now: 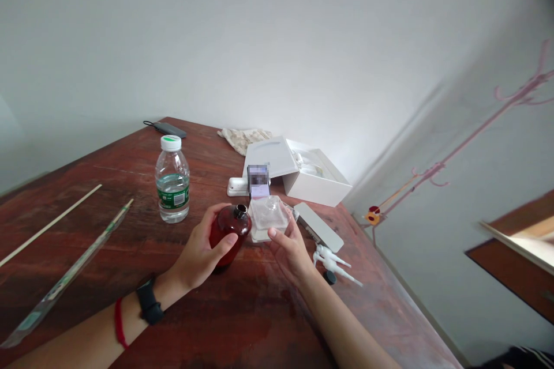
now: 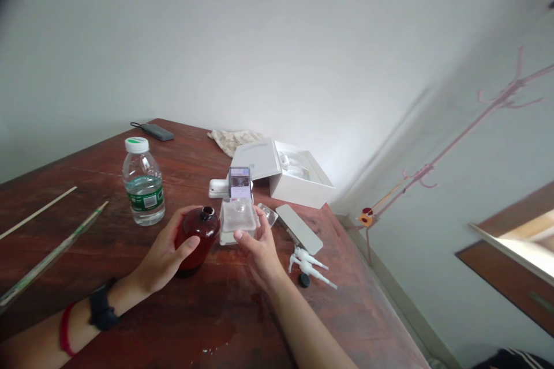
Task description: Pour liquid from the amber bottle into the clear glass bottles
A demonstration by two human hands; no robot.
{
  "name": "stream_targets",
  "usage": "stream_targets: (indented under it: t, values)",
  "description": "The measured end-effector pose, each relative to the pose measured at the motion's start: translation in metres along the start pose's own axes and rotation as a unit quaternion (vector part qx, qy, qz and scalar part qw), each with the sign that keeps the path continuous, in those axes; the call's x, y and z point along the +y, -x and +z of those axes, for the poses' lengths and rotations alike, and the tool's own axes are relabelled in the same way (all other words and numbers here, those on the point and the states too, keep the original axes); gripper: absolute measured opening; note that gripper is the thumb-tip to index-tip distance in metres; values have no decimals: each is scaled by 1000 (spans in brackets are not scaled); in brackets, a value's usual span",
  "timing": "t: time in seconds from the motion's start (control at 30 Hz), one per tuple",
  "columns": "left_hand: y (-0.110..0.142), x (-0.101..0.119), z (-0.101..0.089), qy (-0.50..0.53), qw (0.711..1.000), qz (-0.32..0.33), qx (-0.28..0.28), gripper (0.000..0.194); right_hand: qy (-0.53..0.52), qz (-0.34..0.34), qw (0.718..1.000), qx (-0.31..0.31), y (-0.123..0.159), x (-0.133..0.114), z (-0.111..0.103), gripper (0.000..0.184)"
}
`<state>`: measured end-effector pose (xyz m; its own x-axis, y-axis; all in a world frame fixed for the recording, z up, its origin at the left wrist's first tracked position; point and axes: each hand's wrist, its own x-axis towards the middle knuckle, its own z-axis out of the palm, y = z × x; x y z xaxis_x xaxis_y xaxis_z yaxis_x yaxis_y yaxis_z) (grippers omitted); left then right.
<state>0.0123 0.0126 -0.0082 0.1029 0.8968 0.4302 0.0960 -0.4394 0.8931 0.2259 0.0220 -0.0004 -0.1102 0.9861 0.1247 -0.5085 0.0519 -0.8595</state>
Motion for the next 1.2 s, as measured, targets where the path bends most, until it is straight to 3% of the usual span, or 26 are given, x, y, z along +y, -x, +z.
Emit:
stream_targets:
  t: [0.43, 0.83, 1.07, 1.2]
  values:
    - [1, 3, -1, -7, 1000, -5, 1, 56, -5, 2, 1000, 8, 1, -1, -1, 82]
    - [0, 3, -1, -15, 1000, -11, -10, 54, -1, -71, 997, 31, -9, -27, -13, 72]
    - [-3, 0, -3, -19, 1000, -9, -20, 56, -7, -68, 997, 43, -10, -31, -22, 61]
    - [-4, -4, -3, -22, 999, -7, -33, 57, -31, -60, 996, 54, -10, -32, -23, 63]
